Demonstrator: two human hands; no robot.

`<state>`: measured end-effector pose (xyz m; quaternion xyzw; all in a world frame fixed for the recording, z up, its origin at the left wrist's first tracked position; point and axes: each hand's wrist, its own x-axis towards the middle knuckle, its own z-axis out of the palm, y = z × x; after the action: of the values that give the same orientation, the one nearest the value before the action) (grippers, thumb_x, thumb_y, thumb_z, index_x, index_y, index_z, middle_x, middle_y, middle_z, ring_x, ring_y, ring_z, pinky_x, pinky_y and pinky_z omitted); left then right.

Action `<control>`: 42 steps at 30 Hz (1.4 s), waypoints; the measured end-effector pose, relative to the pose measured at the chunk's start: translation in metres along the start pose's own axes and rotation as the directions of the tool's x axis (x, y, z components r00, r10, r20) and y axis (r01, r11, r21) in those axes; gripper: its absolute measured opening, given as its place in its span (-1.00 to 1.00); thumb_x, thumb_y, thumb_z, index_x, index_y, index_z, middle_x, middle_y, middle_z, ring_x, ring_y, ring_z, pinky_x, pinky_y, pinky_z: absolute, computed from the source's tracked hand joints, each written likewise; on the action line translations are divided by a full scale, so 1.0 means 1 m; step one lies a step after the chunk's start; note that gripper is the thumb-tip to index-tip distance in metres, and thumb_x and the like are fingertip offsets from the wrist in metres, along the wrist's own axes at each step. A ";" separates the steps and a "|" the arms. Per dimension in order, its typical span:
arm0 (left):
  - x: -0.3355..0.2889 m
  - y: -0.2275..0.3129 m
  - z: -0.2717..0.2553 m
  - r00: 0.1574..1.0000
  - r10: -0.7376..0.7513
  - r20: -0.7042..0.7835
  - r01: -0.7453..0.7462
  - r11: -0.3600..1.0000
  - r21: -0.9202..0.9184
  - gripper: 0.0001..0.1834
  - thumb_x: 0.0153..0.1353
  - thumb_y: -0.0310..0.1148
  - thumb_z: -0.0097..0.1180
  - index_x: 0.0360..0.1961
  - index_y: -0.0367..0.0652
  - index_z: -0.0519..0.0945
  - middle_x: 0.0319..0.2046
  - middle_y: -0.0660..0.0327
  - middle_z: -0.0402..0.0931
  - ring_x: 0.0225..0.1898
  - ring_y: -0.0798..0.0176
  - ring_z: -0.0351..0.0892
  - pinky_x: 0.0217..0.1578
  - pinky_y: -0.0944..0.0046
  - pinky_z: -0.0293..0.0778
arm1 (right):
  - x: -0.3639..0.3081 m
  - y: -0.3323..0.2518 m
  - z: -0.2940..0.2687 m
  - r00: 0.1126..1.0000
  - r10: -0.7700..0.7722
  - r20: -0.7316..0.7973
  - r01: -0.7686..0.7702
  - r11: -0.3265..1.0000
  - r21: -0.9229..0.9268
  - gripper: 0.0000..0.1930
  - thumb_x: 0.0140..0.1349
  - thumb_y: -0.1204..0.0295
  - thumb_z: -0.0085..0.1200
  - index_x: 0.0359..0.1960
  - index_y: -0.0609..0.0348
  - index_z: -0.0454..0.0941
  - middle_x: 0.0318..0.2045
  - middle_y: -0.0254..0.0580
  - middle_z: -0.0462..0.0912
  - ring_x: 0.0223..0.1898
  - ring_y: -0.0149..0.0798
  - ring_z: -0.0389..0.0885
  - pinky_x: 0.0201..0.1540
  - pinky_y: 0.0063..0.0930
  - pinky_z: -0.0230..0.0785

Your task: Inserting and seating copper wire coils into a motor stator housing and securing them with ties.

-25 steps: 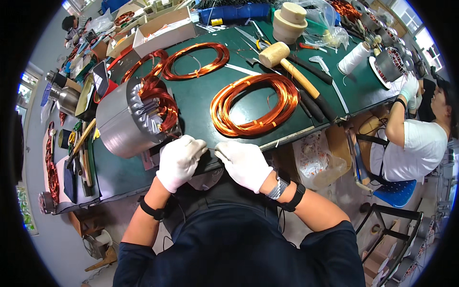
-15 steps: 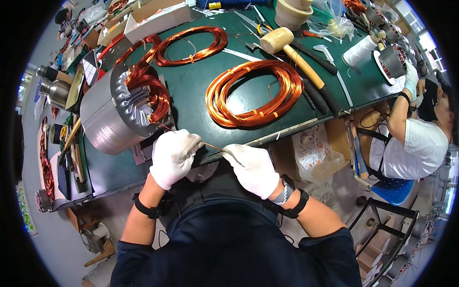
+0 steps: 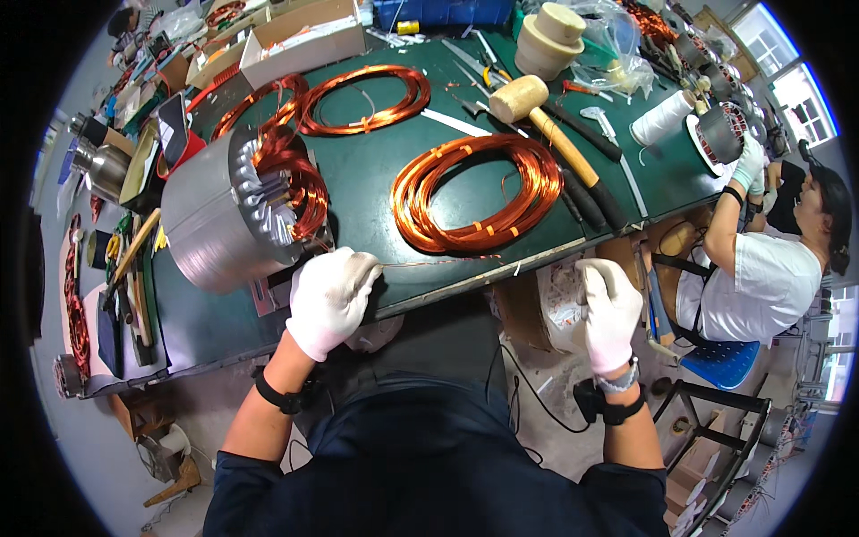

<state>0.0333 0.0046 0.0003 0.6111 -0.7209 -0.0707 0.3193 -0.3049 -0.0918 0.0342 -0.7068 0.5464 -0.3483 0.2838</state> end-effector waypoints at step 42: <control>-0.080 -0.144 -0.088 0.837 -0.433 -0.335 0.428 0.899 -0.093 -0.64 0.28 -0.40 0.23 0.07 -0.33 0.61 -0.15 0.03 0.73 -0.13 0.12 0.74 -0.06 0.22 0.58 | 0.095 -0.143 0.222 0.780 -0.367 0.507 0.440 0.898 -0.026 -0.73 0.47 0.30 -0.08 -0.18 0.27 0.54 -0.45 0.24 0.66 -0.30 0.30 0.65 -0.15 0.12 0.48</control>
<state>0.2058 0.0690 -0.0310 0.7577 -0.4966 -0.0369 0.4217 -0.0290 -0.1449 0.0308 -0.8906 0.3153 -0.1705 0.2800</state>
